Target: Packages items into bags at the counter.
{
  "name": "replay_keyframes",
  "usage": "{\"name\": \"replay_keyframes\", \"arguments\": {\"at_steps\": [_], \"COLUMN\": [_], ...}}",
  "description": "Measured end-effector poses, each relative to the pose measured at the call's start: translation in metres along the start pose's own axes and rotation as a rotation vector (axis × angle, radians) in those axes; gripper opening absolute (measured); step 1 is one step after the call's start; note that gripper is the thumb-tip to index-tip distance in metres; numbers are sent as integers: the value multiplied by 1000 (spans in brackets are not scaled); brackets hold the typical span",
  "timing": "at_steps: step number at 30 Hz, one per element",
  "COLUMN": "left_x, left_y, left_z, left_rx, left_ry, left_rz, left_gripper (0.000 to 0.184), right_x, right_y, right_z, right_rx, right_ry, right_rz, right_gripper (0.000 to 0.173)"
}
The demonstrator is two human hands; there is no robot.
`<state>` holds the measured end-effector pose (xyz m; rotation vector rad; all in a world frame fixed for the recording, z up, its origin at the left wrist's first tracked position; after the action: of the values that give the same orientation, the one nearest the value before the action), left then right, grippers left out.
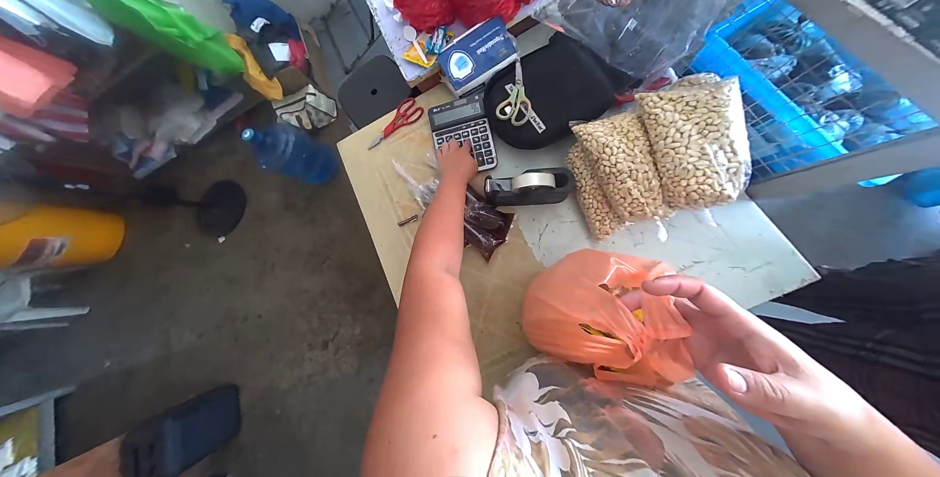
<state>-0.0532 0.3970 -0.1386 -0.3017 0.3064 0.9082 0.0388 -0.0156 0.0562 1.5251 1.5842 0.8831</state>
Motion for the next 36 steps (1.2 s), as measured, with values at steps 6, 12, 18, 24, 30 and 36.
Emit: {"name": "replay_keyframes", "arguments": {"at_steps": [6, 12, 18, 24, 30, 36], "left_x": [6, -2, -15, -25, -25, -24], "left_y": [-2, 1, -11, -12, -10, -13], "left_z": [0, -7, -8, -21, -20, -14], "left_rx": [26, 71, 9, 110, 144, 156], "left_ry": [21, 23, -58, 45, 63, 68], "left_rz": [49, 42, -109, -137, -161, -179], "left_gripper": [57, 48, 43, 40, 42, 39], "right_x": [-1, 0, 0, -2, -2, -3], "right_y": [0, 0, -1, -2, -2, -1], "right_z": [-2, -2, -2, -2, -3, -4], "right_rx": [-11, -4, -25, -24, -14, -6], "right_ry": [-12, 3, -11, -4, 11, 10], "right_rz": [12, 9, 9, 12, 25, 18], "right_gripper": [65, 66, 65, 64, 64, 64]}}
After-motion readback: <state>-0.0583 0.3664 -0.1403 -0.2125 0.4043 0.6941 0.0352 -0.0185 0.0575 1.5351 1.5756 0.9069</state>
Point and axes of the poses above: each hand's wrist, its own x-axis towards the middle knuckle, its own z-axis out of the back of the hand, y = z × x, the point moved 1 cm from there along x, towards the middle knuckle, and after that the axes turned 3 degrees about -z, right-handed, at the moved point
